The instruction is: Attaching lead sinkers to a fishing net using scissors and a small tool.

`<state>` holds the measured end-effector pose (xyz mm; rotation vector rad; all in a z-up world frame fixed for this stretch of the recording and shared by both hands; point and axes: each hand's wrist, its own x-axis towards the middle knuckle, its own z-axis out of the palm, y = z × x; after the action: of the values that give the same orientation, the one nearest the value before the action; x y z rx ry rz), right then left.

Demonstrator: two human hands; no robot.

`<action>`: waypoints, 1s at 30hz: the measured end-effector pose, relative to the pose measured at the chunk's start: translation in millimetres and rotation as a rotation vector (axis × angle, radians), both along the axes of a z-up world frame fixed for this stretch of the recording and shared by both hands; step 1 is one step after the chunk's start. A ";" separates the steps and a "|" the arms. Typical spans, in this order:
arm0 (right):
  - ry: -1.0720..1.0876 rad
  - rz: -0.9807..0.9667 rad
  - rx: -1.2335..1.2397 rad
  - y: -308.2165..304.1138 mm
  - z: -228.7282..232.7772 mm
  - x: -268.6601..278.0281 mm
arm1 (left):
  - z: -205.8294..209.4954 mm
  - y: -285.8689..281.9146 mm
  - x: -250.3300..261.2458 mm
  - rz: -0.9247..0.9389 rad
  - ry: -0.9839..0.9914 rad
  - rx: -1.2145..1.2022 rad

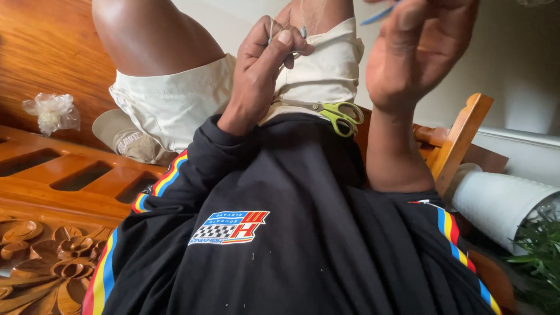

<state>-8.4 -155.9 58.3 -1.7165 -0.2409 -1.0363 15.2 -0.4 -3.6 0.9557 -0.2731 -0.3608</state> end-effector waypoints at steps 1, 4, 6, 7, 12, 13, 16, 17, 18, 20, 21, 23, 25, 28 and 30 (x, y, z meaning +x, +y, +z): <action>-0.001 0.049 0.070 3.8 1.0 -1.0 | -1.1 0.7 -0.6 0.004 0.000 -0.003; -0.052 0.131 0.159 13.1 7.5 -2.4 | -0.4 3.4 -2.5 0.015 -0.034 0.029; -0.103 0.163 0.177 13.4 8.5 -8.4 | -0.6 4.8 -3.3 0.021 -0.068 0.062; -0.066 0.153 0.211 11.2 6.3 -14.6 | -2.2 5.2 -3.7 0.024 -0.087 0.098; 0.083 0.139 0.253 -7.0 -6.5 -46.3 | -6.5 6.7 -7.6 0.041 -0.169 0.177; 0.112 0.107 0.252 -10.1 -9.4 -52.6 | -6.9 6.8 -8.4 0.045 -0.186 0.177; 0.201 0.022 0.191 -6.8 1.0 -61.9 | -9.6 7.4 -10.2 0.043 -0.194 0.184; 0.262 -0.028 0.129 -3.4 7.4 -63.2 | -10.8 8.1 -10.9 0.039 -0.186 0.191; 0.265 -0.028 0.132 -6.1 4.7 -67.0 | -11.1 8.8 -11.3 0.039 -0.183 0.194; 0.399 -0.017 -0.044 -11.4 -0.9 -76.1 | -12.1 9.8 -13.1 0.037 -0.164 0.212; 0.402 -0.021 -0.042 -10.9 -2.3 -79.3 | -13.5 9.7 -13.8 0.033 -0.161 0.213; 0.642 -0.080 -0.251 -9.3 -4.8 -85.7 | -15.8 10.1 -15.3 0.021 -0.136 0.251; 0.815 -0.020 -0.249 -8.1 -18.5 -90.2 | -23.1 3.7 -18.5 0.037 -0.142 0.197; 0.908 0.104 -0.326 1.9 -45.5 -94.2 | -30.3 -3.0 -22.9 0.098 -0.134 0.141; 0.825 0.170 -0.406 10.2 -53.0 -91.4 | -30.9 -6.7 -23.9 0.148 -0.124 0.139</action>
<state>-99.8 -145.7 5.3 -2.2941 -0.0572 -0.0966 -8.7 -7.2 -34.5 1.1305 -0.2911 -0.1870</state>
